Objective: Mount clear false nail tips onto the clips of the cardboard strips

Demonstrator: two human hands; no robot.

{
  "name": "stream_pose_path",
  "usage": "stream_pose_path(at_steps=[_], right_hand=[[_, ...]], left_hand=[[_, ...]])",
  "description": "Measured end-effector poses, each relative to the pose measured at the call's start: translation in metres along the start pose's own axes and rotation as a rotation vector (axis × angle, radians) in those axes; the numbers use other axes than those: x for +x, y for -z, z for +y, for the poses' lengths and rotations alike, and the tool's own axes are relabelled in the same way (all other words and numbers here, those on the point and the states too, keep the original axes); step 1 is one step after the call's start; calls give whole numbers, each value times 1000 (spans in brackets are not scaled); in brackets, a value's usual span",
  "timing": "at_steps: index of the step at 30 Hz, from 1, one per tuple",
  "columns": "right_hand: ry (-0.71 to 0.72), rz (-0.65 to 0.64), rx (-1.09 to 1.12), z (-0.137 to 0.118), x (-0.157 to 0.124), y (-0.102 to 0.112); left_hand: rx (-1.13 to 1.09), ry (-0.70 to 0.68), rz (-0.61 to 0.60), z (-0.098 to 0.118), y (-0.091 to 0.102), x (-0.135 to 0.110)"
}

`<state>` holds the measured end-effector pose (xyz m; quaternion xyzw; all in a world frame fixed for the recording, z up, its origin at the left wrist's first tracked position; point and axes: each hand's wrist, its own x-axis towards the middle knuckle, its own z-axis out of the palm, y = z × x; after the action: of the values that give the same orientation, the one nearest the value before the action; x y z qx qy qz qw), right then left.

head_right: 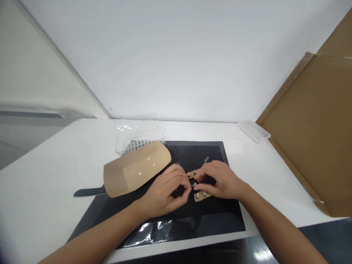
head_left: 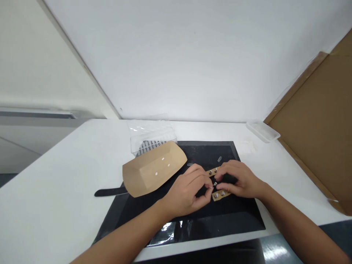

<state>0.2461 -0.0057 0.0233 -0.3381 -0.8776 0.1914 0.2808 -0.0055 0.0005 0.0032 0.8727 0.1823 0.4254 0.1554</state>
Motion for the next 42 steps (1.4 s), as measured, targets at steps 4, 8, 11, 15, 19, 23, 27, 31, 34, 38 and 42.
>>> stream_pose_path(at_steps=[4,8,11,15,19,23,27,31,34,38,42], right_hand=[[-241,243,-181,20,-2,20],[-362,358,-202,41,-4,35],[-336,331,-178,44,-3,32],[-215,257,5,25,0,14],[-21,102,228,-2,3,-1],[58,38,234,-10,5,-5],[83,92,223,-8,5,-7],[19,134,201,-9,3,-8],[29,138,180,-9,3,-9],[73,149,132,-7,3,-11],[63,157,110,-7,1,-12]], left_hand=[[10,7,24,3,1,2],[-9,4,46,3,2,2],[-4,-22,96,1,1,0],[-7,-80,160,-1,-1,0],[-15,-126,168,-2,-1,2],[-15,-126,188,0,0,4],[-40,-91,221,0,-1,6],[-98,-8,232,-1,-3,4],[-147,57,209,-2,-5,2],[-173,95,202,-2,-6,1],[-186,122,213,-3,-6,0]])
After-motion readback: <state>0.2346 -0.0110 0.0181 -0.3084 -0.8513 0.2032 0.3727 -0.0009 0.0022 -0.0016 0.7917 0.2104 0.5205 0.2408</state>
